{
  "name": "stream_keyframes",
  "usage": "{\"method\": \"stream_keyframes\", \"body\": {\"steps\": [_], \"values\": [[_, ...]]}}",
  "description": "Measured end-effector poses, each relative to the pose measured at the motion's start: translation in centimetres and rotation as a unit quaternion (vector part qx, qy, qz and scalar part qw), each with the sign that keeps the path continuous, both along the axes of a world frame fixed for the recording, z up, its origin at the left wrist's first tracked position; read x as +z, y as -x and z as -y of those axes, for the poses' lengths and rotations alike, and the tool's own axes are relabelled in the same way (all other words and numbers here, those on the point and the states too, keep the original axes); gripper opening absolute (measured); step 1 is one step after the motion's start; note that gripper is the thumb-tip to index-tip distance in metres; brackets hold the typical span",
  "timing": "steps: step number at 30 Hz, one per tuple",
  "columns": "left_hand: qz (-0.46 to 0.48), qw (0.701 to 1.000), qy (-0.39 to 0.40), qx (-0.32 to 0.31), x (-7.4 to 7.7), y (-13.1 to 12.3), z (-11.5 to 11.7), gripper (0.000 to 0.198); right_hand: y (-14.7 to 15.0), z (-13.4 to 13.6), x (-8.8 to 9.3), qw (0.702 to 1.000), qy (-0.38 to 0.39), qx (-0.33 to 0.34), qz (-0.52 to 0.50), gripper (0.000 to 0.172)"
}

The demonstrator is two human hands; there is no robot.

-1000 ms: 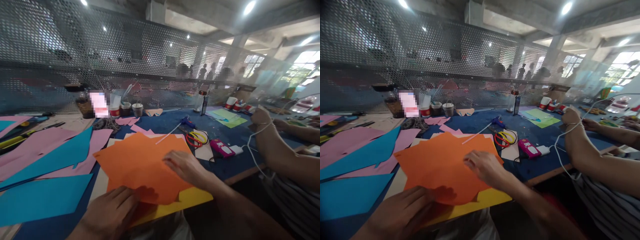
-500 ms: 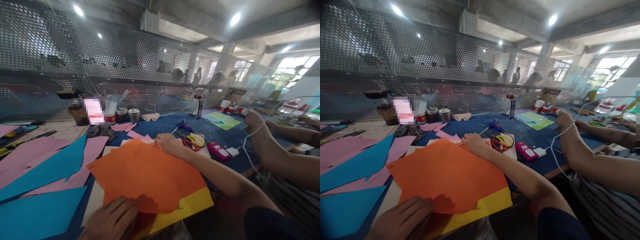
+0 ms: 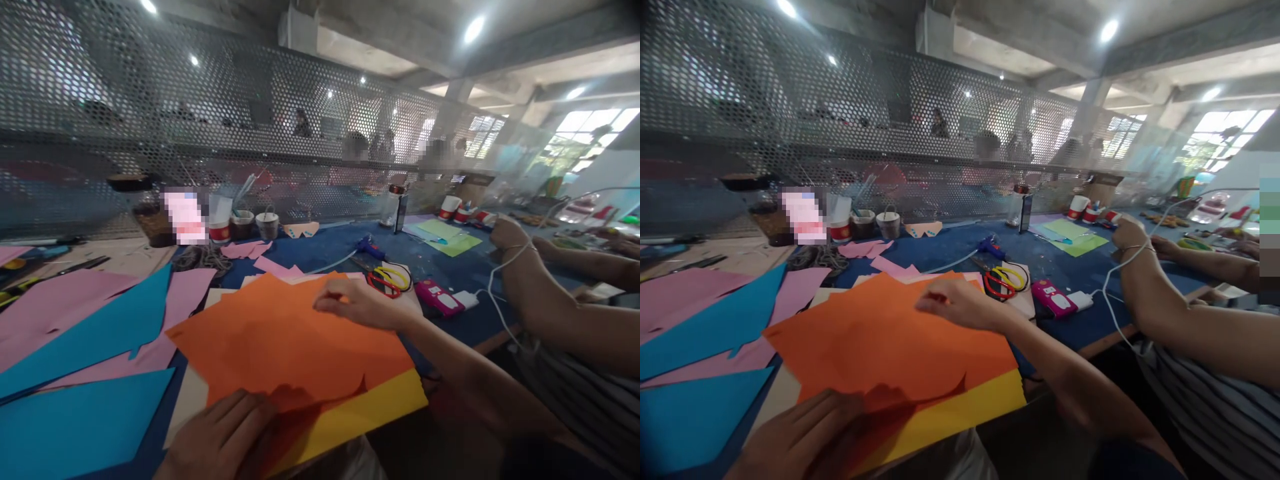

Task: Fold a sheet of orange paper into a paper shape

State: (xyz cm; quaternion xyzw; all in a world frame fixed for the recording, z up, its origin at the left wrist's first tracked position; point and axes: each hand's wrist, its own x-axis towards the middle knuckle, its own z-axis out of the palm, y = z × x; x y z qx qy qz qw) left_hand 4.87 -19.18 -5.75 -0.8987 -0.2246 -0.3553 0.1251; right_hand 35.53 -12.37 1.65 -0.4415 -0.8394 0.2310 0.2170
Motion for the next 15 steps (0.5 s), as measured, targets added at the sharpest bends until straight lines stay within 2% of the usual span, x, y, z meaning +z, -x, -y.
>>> {"method": "stream_keyframes", "body": {"steps": [2,3,5,8,13,15], "values": [[0.006,1.0,0.012,-0.001,0.0,-0.1,0.0,0.024,-1.4,2.9,0.2,0.993,0.083,0.066,-0.057,0.03],[0.005,1.0,0.02,-0.003,-0.1,0.0,0.0,0.024,-2.0,4.2,0.0,0.986,0.12,0.098,-0.067,0.037],[-0.01,1.0,0.028,-0.003,-0.3,0.1,0.0,0.025,-2.8,6.3,-0.8,0.982,0.136,0.107,-0.075,0.051],[-0.034,0.999,-0.008,0.013,-0.5,0.3,0.0,0.029,-3.2,8.2,-2.7,0.993,0.063,0.084,-0.053,0.055],[-0.034,0.998,-0.038,0.021,-0.2,-0.2,0.6,0.028,-3.1,9.1,-5.4,0.999,-0.024,0.006,-0.035,0.017],[-0.024,0.999,-0.01,0.028,-0.2,-0.2,0.8,0.027,-3.0,9.2,-6.0,0.998,-0.061,-0.019,-0.025,0.023]]}}
